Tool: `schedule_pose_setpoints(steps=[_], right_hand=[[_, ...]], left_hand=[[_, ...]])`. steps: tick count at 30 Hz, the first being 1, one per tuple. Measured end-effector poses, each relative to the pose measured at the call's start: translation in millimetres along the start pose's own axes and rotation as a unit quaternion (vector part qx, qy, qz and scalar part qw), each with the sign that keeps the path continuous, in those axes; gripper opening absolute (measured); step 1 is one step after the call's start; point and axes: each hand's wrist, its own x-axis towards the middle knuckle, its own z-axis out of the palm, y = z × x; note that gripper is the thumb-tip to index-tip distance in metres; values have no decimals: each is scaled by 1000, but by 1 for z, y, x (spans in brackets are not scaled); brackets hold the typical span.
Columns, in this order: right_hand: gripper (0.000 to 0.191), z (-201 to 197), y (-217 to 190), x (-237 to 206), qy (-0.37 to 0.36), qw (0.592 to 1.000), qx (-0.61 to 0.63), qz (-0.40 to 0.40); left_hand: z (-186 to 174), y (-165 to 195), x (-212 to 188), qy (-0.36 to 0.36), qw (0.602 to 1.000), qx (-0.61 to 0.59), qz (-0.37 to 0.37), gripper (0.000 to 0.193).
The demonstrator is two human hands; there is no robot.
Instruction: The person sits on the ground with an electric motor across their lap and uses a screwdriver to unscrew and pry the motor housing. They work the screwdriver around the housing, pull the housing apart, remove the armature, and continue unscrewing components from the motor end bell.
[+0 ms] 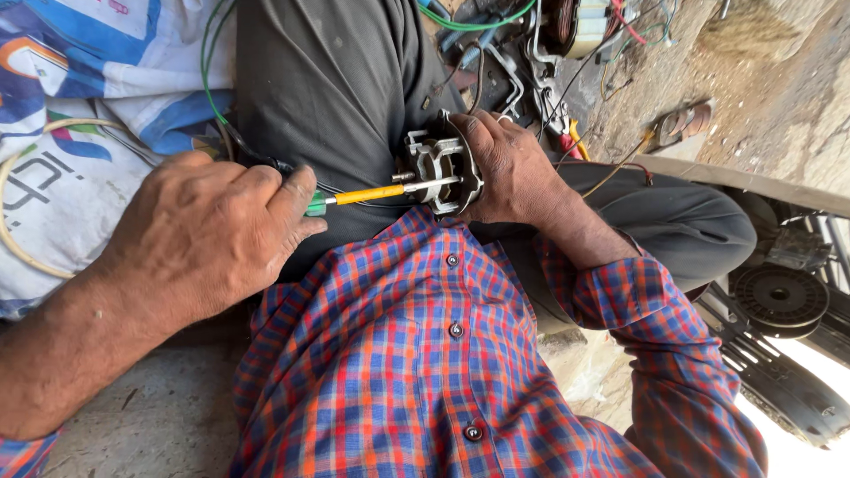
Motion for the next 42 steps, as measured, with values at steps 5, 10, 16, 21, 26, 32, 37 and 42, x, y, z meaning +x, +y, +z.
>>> schedule_pose_setpoints(steps=[5,10,16,21,26,32,37,42], right_hand=[[122,2,8,-1,-19,999,23,17],[118,1,8,2,-15,1000,24,-3],[116,-1,4,1,14,999,37,-19],[108,4,7,0,2,999,31,-12],[105,9,11,-5,25,999,16,-34],[103,18,19,-13,62,996,-6,-69],[103,20,31,-25,52,996,65,-16],[105,23,30,-32,87,994,19,-62]], left_hand=[[8,4,1,49,995,-52,-63,44],[6,0,-1,16,999,6,-47,47],[-1,-3,2,67,997,24,-11,45],[-3,8,-2,19,996,80,20,49],[-1,20,-2,17,995,94,13,51],[-12,34,14,-15,989,144,4,31],[-24,48,40,-263,955,18,-138,47],[-46,43,66,-230,951,-46,-203,47]])
